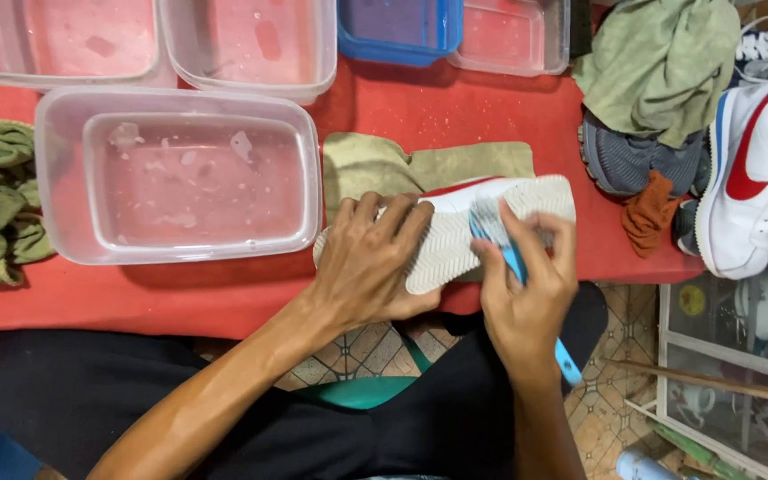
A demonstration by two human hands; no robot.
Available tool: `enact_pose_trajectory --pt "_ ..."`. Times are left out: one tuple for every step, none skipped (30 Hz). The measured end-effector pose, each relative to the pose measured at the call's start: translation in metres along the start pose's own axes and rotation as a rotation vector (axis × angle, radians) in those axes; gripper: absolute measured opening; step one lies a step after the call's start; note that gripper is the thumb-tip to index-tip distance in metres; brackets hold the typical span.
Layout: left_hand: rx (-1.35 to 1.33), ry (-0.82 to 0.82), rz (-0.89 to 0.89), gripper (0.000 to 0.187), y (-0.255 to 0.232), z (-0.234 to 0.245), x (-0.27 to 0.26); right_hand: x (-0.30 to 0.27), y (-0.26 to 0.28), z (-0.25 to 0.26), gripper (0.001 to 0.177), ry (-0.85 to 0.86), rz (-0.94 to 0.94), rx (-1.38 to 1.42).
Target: The person scrubs the sole of a white sneaker with a blue brush, repeatedly dipping the brush into a container of pinkish water. They hold the shoe with one hand and scrub with the other, occasionally repositioning the shoe on a cloth.
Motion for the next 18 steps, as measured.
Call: enact_pose_trajectory --pt "-0.011 0.005 0.012 0.082 0.002 0.002 0.001 0.0 0.003 0.0 0.036 0.009 -0.015 0.013" --pt "-0.005 0.002 0.016 0.082 0.002 0.004 0.002 -0.002 0.004 0.006 0.036 0.01 -0.009 0.018" --pt "0.005 0.001 0.004 0.081 0.002 0.005 0.002 -0.006 0.005 0.011 0.037 0.03 -0.059 0.012" --pt "0.014 0.0 -0.007 0.081 0.001 0.006 0.002 -0.011 0.004 0.017 0.037 0.051 -0.108 0.006" --pt "0.014 0.0 -0.006 0.081 0.001 0.005 0.001 -0.006 -0.001 0.008 0.037 0.052 -0.107 0.006" --pt "0.026 -0.016 -0.012 0.08 0.002 0.004 0.0 -0.002 -0.006 0.0 0.037 0.019 -0.046 0.019" --pt "0.026 -0.026 -0.023 0.08 0.0 0.002 -0.002 -0.001 -0.011 -0.006 0.036 -0.015 0.006 0.023" --pt "0.015 -0.021 -0.026 0.08 -0.002 0.0 -0.002 -0.003 -0.008 -0.002 0.036 -0.014 -0.001 0.013" --pt "0.004 -0.005 -0.012 0.082 0.0 0.0 0.0 0.0 -0.005 -0.003 0.037 -0.009 -0.013 0.039" --pt "-0.007 0.011 0.002 0.084 0.003 0.0 0.001 0.003 -0.001 -0.004 0.037 -0.004 -0.024 0.065" --pt "-0.002 0.009 0.007 0.084 0.002 0.0 0.0 -0.001 0.002 0.004 0.037 -0.001 -0.02 0.071" --pt "0.042 0.023 -0.013 0.084 0.001 -0.001 -0.002 -0.004 0.005 0.012 0.036 0.065 -0.138 0.063" --pt "0.085 0.038 -0.035 0.085 0.0 -0.001 -0.003 -0.008 0.007 0.02 0.037 0.131 -0.257 0.054" --pt "0.09 0.037 -0.034 0.085 0.003 0.001 0.0 -0.003 0.0 0.007 0.037 0.131 -0.254 0.059" --pt "0.053 0.015 -0.022 0.082 0.002 0.002 0.0 0.0 -0.004 0.0 0.036 0.055 -0.124 0.044" --pt "0.017 -0.007 -0.01 0.081 0.0 0.003 0.001 0.001 -0.01 -0.007 0.038 -0.017 0.008 0.029" --pt "0.01 -0.006 -0.014 0.081 -0.001 0.002 0.001 0.003 -0.005 -0.006 0.038 -0.02 0.005 0.023" --pt "-0.011 -0.007 0.003 0.082 -0.002 0.002 0.002 0.006 0.0 -0.006 0.036 -0.002 -0.01 0.043"
Point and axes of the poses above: each hand's wrist, its own x-axis towards the middle knuckle, its own z-axis out of the back of the hand, y = z × x, the point moved 1 cm from there along x, towards the middle knuckle, and after that the axes turned 6 degrees about -y, right-handed, at the moved point
